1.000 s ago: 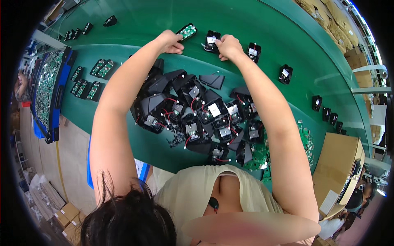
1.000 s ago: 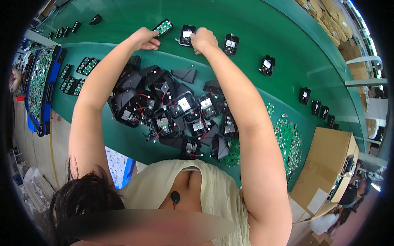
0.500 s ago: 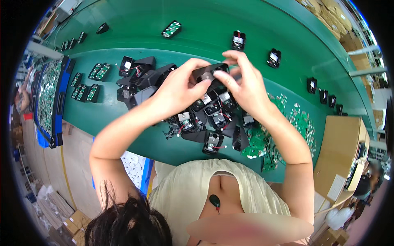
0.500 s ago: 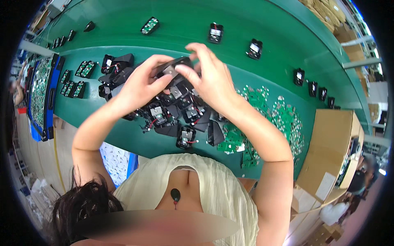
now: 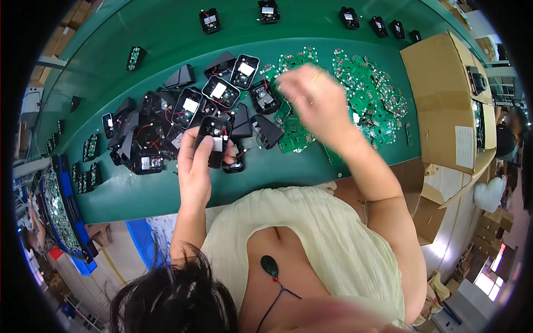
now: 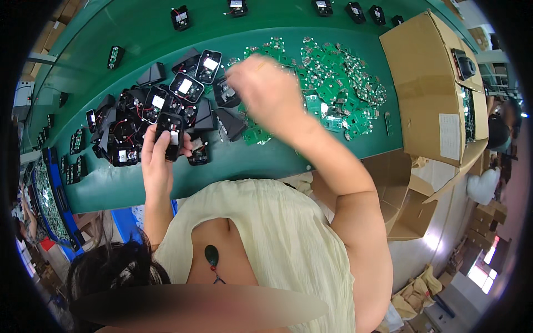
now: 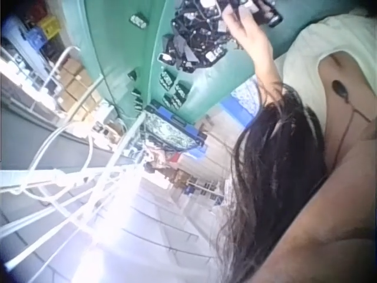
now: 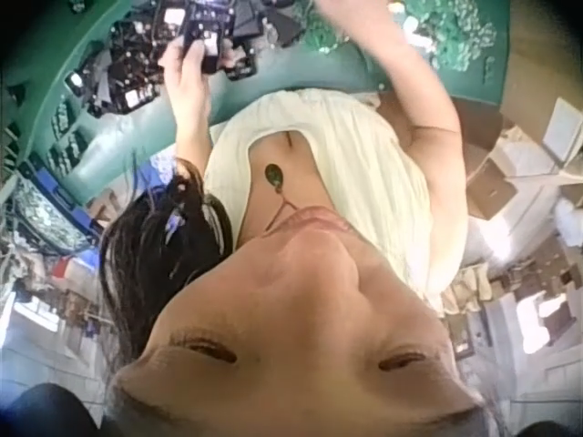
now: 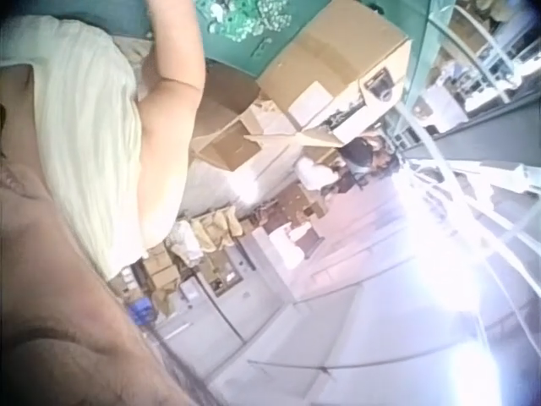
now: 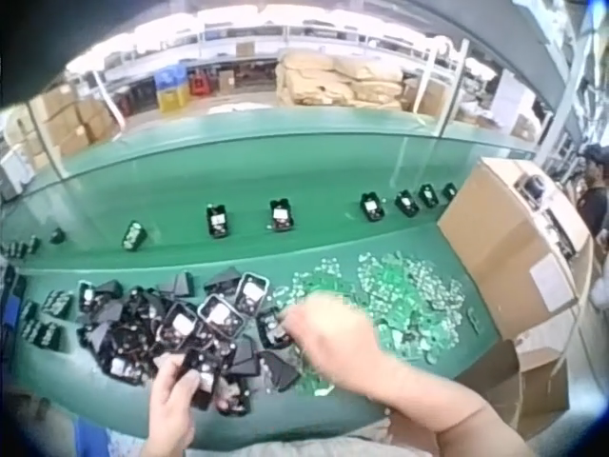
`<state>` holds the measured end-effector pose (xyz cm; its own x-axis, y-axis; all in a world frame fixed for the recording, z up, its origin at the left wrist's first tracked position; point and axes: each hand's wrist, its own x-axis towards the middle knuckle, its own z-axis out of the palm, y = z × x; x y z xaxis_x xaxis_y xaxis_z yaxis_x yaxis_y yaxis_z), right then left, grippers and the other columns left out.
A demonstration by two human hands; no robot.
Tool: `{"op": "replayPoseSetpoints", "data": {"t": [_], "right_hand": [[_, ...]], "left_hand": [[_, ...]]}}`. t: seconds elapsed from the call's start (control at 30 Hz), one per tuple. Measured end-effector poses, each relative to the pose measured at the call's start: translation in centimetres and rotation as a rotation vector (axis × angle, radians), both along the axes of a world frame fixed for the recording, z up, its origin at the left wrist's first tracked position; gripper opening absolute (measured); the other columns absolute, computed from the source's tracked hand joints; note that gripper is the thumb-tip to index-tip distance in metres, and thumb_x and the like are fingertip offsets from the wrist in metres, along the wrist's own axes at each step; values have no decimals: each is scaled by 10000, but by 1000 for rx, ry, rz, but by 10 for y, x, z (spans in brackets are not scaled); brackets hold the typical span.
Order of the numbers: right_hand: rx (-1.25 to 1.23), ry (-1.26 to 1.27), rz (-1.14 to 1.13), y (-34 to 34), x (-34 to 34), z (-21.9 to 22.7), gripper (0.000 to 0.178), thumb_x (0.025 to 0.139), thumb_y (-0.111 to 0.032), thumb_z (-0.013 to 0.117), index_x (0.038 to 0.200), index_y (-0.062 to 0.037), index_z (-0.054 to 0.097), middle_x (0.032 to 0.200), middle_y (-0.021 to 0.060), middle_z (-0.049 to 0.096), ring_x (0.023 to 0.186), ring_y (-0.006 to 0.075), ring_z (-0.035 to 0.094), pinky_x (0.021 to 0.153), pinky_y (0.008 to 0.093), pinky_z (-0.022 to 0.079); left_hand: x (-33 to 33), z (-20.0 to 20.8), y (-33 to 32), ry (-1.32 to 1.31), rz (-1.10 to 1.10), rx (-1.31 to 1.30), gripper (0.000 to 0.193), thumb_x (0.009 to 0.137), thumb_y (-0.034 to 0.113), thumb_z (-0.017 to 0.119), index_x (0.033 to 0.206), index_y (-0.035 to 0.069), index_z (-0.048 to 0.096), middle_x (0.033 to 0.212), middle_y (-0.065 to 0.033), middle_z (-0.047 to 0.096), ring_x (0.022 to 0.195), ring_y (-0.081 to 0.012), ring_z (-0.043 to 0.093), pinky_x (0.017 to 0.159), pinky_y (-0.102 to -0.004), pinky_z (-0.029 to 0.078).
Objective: The person picks up a plastic housing and a circuit board, connects a wire from the housing to the board, and fits the board into the housing. After pressing the components together, they place the unit on the table and repeat the process.
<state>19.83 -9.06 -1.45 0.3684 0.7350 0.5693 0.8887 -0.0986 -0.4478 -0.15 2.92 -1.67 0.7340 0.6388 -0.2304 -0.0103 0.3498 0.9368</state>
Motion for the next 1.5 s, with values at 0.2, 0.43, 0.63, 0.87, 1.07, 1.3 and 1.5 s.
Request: {"op": "replayPoseSetpoints", "data": {"t": [0.2, 0.43, 0.63, 0.87, 1.07, 1.3, 1.5], "right_hand": [[-495, 40, -218, -24, 77, -26, 186, 778, -123, 582, 946, -51, 616, 954, 94, 586, 910, 280, 550, 775, 377, 447], [-479, 72, -285, -28, 86, -26, 213, 776, -123, 574, 969, -33, 592, 911, 116, 598, 851, 323, 564, 726, 403, 459], [48, 1035, 35, -29, 38, 4, 260, 886, -122, 507, 1081, 49, 524, 741, 58, 567, 518, 103, 550, 443, 203, 431], [-112, 175, 247, -29, 2, 18, 276, 779, 34, 528, 969, -127, 646, 770, 55, 527, 652, 172, 488, 574, 276, 410], [4, 468, 307, -18, -20, 28, 230, 713, 58, 606, 923, -36, 596, 849, 43, 580, 677, 153, 479, 565, 251, 407], [181, 1214, 381, 4, -40, 10, 192, 787, 18, 595, 969, -28, 555, 876, 32, 555, 709, 69, 515, 607, 197, 432], [24, 1067, 243, -5, -41, -11, 100, 875, -68, 519, 951, -7, 540, 817, 12, 553, 679, 56, 540, 551, 188, 442]], "left_hand": [[4, 5, -19, -11, -64, -56, 133, 894, 101, 426, 994, 15, 441, 807, -130, 585, 631, -165, 579, 540, -265, 477], [11, 10, -26, -24, -87, -84, 118, 899, 111, 426, 969, 17, 440, 781, -132, 590, 596, -169, 582, 503, -258, 469], [27, 11, -30, -49, -118, -27, 134, 901, 120, 409, 981, 26, 459, 776, -126, 594, 556, -160, 568, 444, -233, 427], [32, 20, -30, -110, -339, 572, 172, 777, 15, 555, 950, 11, 550, 1070, -96, 475, 853, -185, 555, 712, -276, 467], [23, 17, -31, 65, -339, 662, 181, 749, 51, 592, 927, 31, 562, 973, -97, 488, 848, -234, 527, 732, -305, 440], [18, 7, -30, -84, -334, 396, 150, 818, 47, 554, 964, 16, 554, 916, -64, 514, 840, -134, 524, 727, -238, 430], [24, 9, -31, -38, -244, 11, 166, 897, 90, 435, 1029, -7, 463, 834, -92, 573, 665, -163, 607, 617, -263, 501]]}}
